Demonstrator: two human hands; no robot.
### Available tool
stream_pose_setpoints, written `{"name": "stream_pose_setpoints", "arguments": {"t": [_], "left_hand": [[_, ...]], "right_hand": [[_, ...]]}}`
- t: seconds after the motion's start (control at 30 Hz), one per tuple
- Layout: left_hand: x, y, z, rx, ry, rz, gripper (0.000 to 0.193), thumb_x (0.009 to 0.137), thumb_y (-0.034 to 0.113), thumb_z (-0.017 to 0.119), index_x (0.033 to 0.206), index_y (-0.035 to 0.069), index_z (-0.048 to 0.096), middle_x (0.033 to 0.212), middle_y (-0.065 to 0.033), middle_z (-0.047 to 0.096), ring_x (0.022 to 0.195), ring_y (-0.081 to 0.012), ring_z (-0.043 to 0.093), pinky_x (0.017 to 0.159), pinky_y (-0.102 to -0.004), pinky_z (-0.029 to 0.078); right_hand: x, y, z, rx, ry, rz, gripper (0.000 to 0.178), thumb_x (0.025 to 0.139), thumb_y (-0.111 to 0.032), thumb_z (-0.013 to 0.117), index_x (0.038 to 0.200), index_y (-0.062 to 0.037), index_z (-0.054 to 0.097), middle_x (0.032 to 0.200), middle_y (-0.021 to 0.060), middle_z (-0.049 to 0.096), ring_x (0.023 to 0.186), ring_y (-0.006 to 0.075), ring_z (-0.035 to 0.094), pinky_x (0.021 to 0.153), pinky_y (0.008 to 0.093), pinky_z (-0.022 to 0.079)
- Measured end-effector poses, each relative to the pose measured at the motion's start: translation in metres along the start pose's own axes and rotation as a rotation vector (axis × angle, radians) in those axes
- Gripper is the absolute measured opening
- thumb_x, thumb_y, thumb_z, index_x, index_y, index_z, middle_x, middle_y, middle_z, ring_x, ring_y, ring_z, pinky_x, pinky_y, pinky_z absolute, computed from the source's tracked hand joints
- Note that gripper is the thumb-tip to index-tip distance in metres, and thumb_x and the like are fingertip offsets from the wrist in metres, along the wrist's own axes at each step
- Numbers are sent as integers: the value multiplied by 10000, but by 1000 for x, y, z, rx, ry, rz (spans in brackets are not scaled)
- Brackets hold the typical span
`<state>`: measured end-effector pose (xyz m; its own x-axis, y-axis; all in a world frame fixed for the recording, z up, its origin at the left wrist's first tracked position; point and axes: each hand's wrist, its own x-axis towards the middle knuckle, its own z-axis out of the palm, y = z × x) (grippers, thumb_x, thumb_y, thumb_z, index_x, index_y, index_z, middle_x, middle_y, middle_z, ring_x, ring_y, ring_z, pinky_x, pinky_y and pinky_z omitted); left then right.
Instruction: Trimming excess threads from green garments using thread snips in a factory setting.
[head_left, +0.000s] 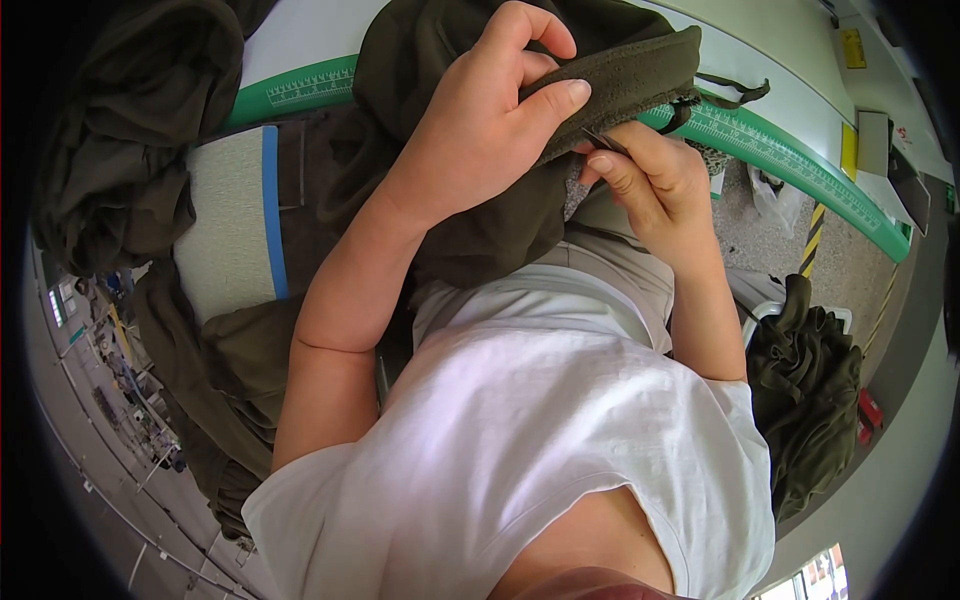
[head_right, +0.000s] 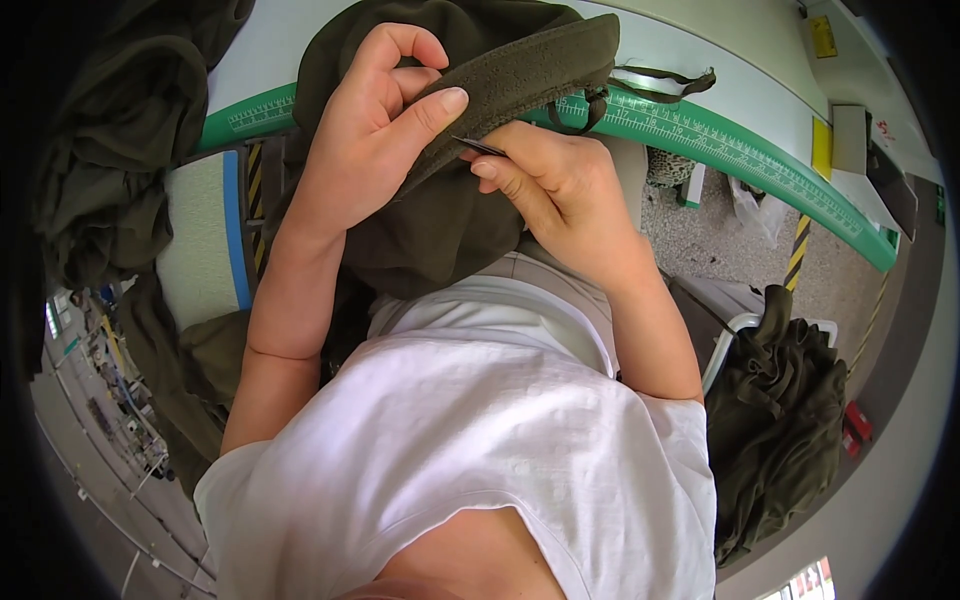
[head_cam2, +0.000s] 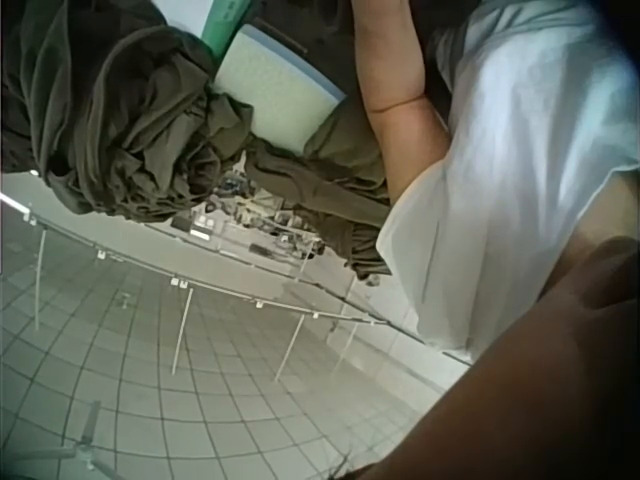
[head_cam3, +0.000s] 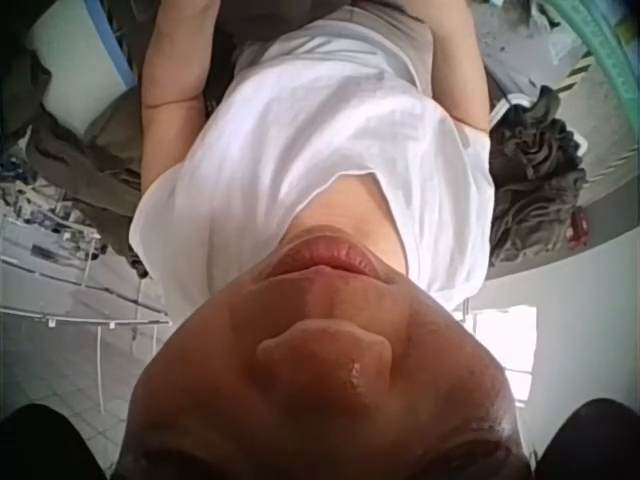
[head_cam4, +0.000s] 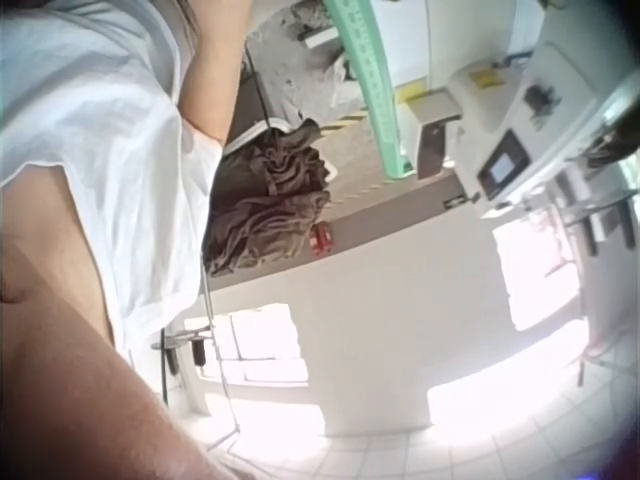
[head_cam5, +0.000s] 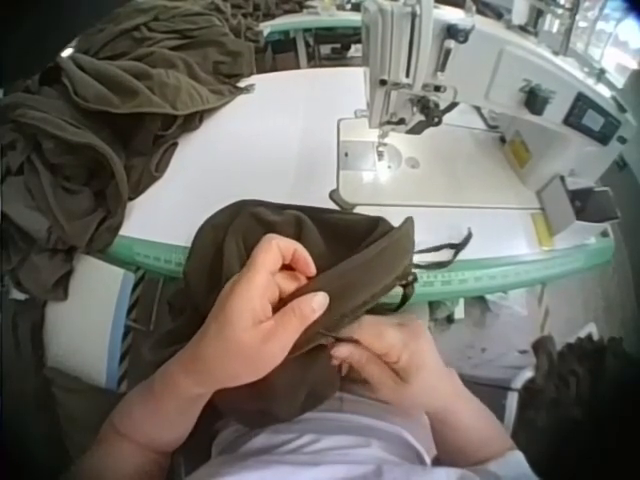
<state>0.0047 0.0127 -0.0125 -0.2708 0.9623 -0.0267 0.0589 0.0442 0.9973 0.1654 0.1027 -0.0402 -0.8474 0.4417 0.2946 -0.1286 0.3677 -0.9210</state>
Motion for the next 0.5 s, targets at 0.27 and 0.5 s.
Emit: {"name": "stream_pose_setpoints", "arguments": {"t": [0.27,0.5], "left_hand": [[3,0,3,86,83,29,250,916,55,553,1104,21,393,812,-59,623,728,-54,556,647,-190,434],[1,5,10,-20,57,64,280,895,35,578,1101,14,390,796,-78,624,703,-96,600,636,-213,470]], "right_hand": [[-8,-15,1,206,-24,60,211,956,-180,512,973,7,608,682,50,626,499,75,514,458,203,383],[-8,-32,-3,431,-6,536,240,974,-204,485,1067,0,571,627,41,593,420,52,444,408,178,340]]}}
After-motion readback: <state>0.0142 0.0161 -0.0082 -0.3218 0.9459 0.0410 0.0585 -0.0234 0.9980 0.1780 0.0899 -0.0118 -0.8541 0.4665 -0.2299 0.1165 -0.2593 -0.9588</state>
